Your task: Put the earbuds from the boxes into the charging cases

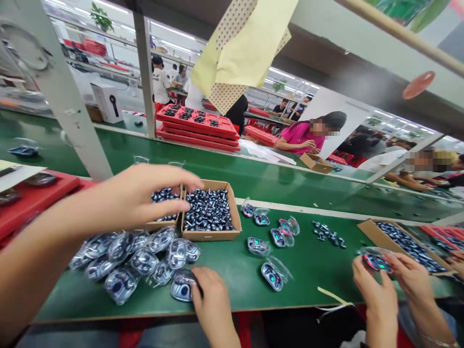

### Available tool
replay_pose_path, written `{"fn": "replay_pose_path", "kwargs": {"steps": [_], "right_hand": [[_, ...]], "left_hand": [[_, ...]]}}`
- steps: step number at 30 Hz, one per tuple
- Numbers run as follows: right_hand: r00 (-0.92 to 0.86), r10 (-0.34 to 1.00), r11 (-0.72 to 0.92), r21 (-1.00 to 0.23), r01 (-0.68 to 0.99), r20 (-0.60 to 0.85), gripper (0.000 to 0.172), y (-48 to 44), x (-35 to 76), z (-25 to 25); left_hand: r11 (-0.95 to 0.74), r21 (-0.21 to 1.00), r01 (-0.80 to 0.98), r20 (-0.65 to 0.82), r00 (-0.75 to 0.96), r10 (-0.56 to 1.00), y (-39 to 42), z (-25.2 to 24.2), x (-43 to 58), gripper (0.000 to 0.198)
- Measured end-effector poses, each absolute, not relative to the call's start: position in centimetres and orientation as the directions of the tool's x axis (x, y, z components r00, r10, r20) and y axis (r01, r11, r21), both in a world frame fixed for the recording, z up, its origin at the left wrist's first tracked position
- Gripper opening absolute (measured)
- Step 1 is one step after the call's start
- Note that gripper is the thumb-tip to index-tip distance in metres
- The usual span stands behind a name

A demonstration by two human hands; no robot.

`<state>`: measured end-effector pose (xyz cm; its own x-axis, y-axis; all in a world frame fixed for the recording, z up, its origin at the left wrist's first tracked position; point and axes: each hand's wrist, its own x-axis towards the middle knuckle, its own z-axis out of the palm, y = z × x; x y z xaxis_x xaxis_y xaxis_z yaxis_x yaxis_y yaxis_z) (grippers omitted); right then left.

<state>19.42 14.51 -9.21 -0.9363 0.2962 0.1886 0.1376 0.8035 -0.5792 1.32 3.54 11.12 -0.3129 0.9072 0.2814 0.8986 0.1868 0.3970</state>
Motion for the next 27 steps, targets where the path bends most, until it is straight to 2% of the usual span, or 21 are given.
{"fn": "replay_pose_path", "kwargs": {"steps": [2,3,5,7,10,13,15,16,18,19,21,23,25,27], "right_hand": [[-0.886,0.397,0.749,-0.643,0.163,0.238,0.024,15.5,19.6,-9.9],[-0.85,0.461,0.716,-0.673,0.186,0.256,0.023,16.4,19.9,-10.1],[-0.761,0.604,0.613,-0.749,0.253,0.237,0.021,18.3,20.4,-10.2],[-0.675,0.718,0.495,-0.807,0.321,0.172,0.026,20.1,20.7,-10.4],[-0.641,0.761,0.416,-0.833,0.364,0.099,0.035,21.6,20.7,-10.6],[-0.667,0.738,0.435,-0.826,0.358,0.1,0.037,21.3,20.7,-10.2],[-0.624,0.756,0.51,-0.776,0.371,0.197,0.04,20.1,20.9,-9.2],[-0.599,0.757,0.551,-0.747,0.372,0.261,0.04,19.1,21.1,-8.6],[-0.597,0.726,0.601,-0.736,0.31,0.342,0.038,16.7,21.3,-7.5],[-0.634,0.694,0.591,-0.772,0.234,0.34,0.038,15.3,21.2,-7.0],[-0.737,0.602,0.482,-0.875,0.028,0.308,0.042,12.3,20.7,-6.4],[-0.779,0.56,0.29,-0.948,-0.134,0.281,0.045,9.7,19.7,-6.5],[-0.775,0.591,0.136,-0.975,-0.178,0.224,0.043,8.1,18.7,-7.0],[-0.725,0.666,0.12,-0.984,-0.13,0.177,0.039,7.4,18.1,-7.6]], "left_hand": [[0.206,0.432,0.878,0.283,-0.349,0.894,1.5,7.5,2.3,0.029],[0.22,0.411,0.885,0.264,-0.346,0.9,1.0,5.5,2.7,0.028],[0.2,0.293,0.935,0.207,-0.266,0.941,0.7,1.6,3.3,0.032],[0.151,0.174,0.973,0.169,-0.18,0.969,1.2,-1.3,3.6,0.042],[0.103,0.078,0.992,0.129,-0.112,0.985,2.1,-3.3,3.9,0.049],[0.086,0.062,0.994,0.109,-0.092,0.99,2.4,-3.2,3.6,0.043],[0.061,0.138,0.989,0.133,-0.079,0.988,2.1,-2.5,3.3,0.04],[0.037,0.216,0.976,0.156,-0.072,0.985,1.9,-2.1,3.1,0.041],[-0.043,0.427,0.903,0.223,-0.059,0.973,1.2,-1.4,2.9,0.048],[-0.098,0.535,0.839,0.263,-0.056,0.963,0.8,-1.1,2.9,0.051],[-0.203,0.714,0.67,0.327,-0.063,0.943,0.0,-0.9,3.3,0.052],[-0.238,0.822,0.518,0.341,-0.111,0.934,-0.9,-1.5,4.2,0.049],[-0.173,0.887,0.428,0.299,-0.246,0.922,-1.6,-2.9,5.4,0.046],[-0.06,0.943,0.327,0.209,-0.442,0.872,-2.1,-4.7,6.8,0.044]]}}
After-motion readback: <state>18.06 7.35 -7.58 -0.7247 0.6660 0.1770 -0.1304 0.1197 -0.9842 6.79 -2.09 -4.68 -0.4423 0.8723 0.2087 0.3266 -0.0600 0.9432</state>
